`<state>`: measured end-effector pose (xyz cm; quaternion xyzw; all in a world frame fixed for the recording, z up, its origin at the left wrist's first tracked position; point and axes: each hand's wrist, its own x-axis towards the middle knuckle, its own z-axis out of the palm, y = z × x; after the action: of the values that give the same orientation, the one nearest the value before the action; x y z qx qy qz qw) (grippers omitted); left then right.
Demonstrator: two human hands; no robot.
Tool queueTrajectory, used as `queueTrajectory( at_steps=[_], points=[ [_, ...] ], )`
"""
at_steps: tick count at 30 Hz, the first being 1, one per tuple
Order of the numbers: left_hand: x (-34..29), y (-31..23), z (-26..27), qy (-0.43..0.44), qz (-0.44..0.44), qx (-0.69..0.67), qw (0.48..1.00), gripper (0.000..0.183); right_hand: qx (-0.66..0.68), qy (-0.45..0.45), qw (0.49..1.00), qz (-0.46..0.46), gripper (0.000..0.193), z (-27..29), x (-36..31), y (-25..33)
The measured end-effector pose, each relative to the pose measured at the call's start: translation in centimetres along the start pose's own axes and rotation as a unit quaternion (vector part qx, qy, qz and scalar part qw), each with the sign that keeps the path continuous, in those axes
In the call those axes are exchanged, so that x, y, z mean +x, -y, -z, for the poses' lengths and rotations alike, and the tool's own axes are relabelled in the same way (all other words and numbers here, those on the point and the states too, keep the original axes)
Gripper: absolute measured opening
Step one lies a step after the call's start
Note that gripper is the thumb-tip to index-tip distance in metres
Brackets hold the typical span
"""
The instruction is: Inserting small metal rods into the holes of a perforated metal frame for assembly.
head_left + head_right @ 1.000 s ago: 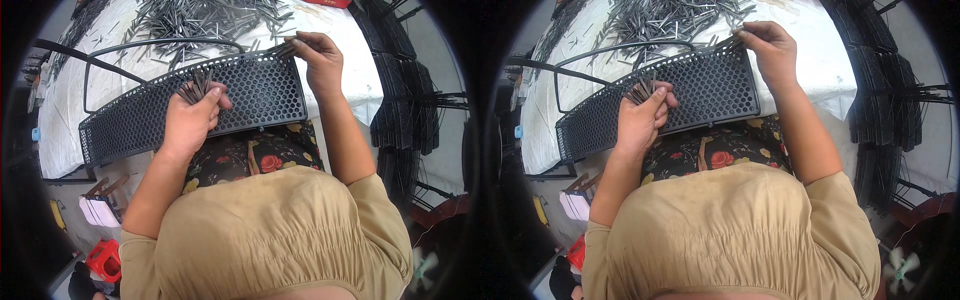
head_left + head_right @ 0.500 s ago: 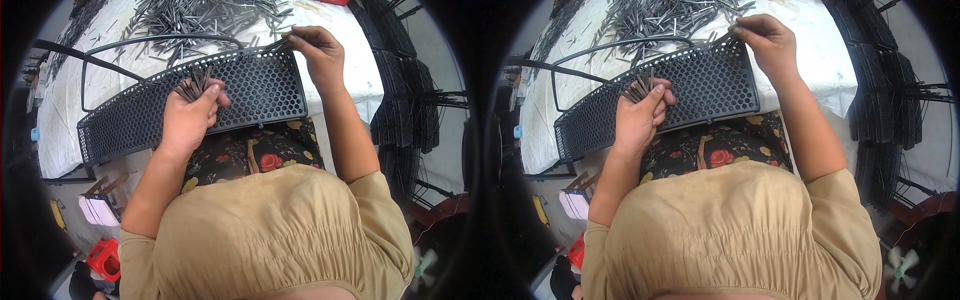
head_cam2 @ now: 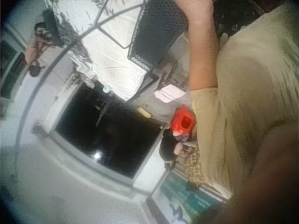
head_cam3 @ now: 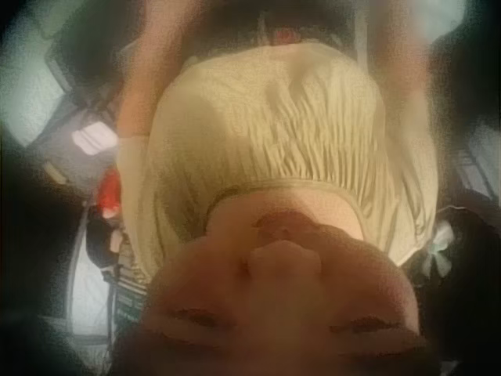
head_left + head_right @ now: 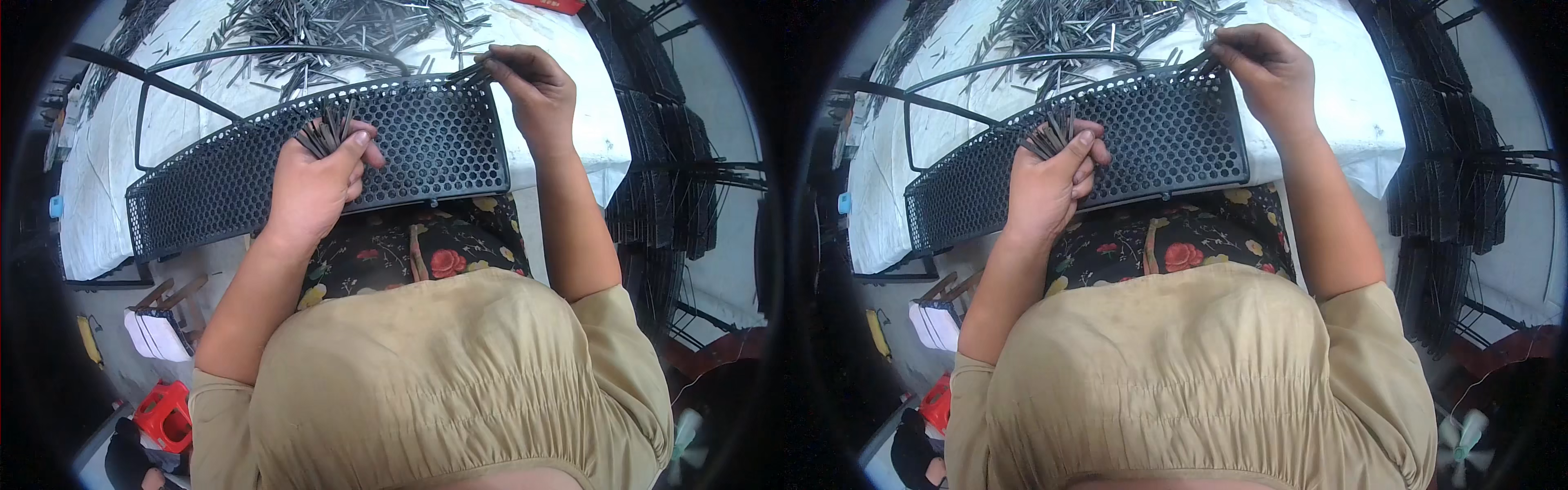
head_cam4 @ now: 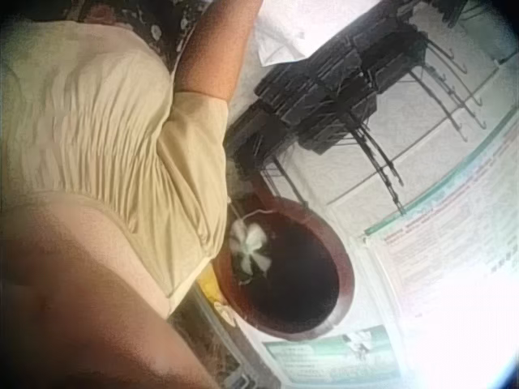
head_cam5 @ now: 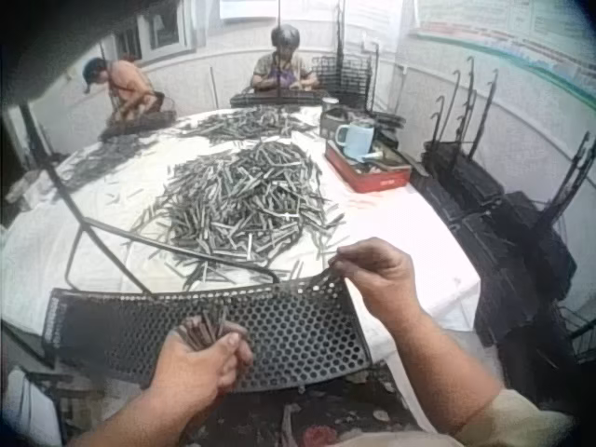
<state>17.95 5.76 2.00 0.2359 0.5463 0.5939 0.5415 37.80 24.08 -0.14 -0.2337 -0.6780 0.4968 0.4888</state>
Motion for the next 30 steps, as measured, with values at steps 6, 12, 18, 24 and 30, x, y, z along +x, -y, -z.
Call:
queueTrajectory(
  at_steps=[6, 12, 18, 24, 30],
  points=[
    [0.1, -0.1, 0.1, 0.003, -0.001, 0.002, 1.0, 0.012, -0.124, 0.045, 0.989, 0.062, 0.017, -0.5, 0.1, 0.2],
    [0.2, 0.1, 0.2, 0.004, -0.007, 0.009, 1.0, 0.012, -0.269, 0.106, 0.949, 0.127, 0.018, -2.1, 1.1, 1.6],
    [0.1, 0.2, 0.2, 0.01, -0.004, -0.001, 1.0, 0.012, -0.315, 0.107, 0.933, 0.137, 0.018, -2.4, 1.2, 1.4],
    [0.0, 0.3, 0.4, 0.01, -0.008, 0.003, 1.0, 0.012, -0.347, 0.101, 0.912, 0.195, 0.019, -2.8, 0.9, 1.5],
    [0.1, 0.1, 0.3, 0.011, -0.005, 0.0, 1.0, 0.013, -0.366, 0.121, 0.894, 0.227, 0.022, -2.5, 1.2, 1.5]
  ],
)
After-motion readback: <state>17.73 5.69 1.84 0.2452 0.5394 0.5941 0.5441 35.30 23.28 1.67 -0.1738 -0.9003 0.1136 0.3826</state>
